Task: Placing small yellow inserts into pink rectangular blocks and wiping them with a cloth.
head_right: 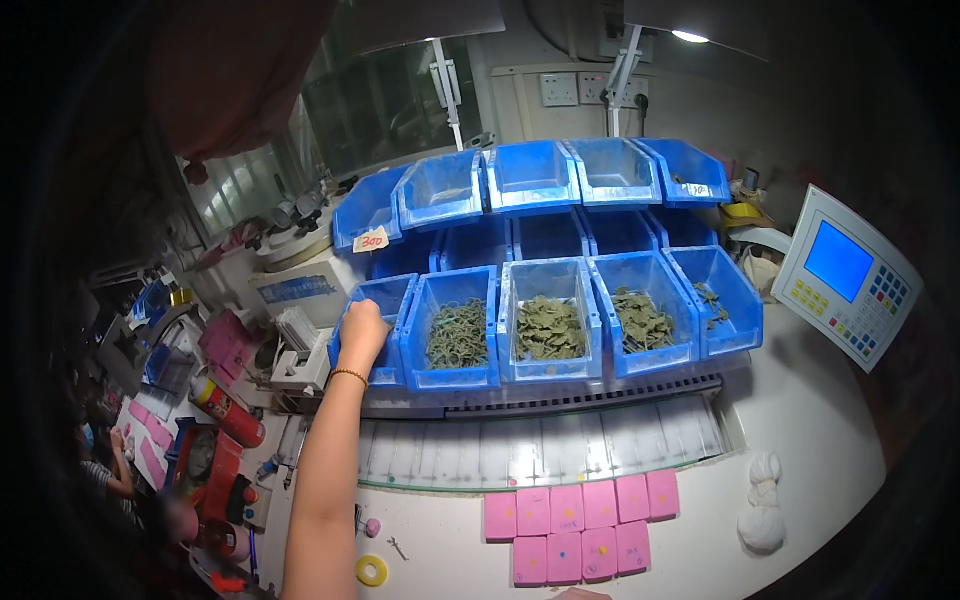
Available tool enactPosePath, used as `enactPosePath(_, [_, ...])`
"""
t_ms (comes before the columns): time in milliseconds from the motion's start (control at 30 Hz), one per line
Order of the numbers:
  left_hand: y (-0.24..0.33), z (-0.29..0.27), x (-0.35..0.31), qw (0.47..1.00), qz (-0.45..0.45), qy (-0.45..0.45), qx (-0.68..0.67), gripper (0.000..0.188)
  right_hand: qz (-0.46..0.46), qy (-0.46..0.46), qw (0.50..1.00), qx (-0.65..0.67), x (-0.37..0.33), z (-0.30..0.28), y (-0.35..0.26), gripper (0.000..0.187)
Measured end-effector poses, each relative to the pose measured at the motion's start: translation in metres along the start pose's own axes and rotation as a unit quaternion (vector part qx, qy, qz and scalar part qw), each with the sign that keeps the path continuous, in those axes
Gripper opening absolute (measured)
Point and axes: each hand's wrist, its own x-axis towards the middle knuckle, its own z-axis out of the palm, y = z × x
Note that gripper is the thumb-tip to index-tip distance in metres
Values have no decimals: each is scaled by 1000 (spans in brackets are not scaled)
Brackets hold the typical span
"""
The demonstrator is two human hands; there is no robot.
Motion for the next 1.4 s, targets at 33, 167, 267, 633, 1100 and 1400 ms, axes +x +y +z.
enactPosePath(33, [-5,-3,-2,999,-6,35,1,16,-3,-2,1000,2,-2,1,-1,13])
enactPosePath(167, [14,-69,-36,988,1,51,-149,20,-11,12,1000,-5,-4,-2,-1,14])
enactPosePath(267, [36,-122,-103,938,-44,-17,-343,21,-13,21,1000,-5,-5,-2,4,15])
enactPosePath(633, [70,-122,-428,672,185,-585,-414,34,-25,111,993,9,-44,-37,33,21])
enactPosePath(1100, [135,-110,-528,860,132,-401,-287,39,-44,131,985,-108,-34,-119,51,71])
enactPosePath(1400, [140,-115,-528,785,-13,-473,-400,26,-57,1,967,-249,-15,-124,52,86])
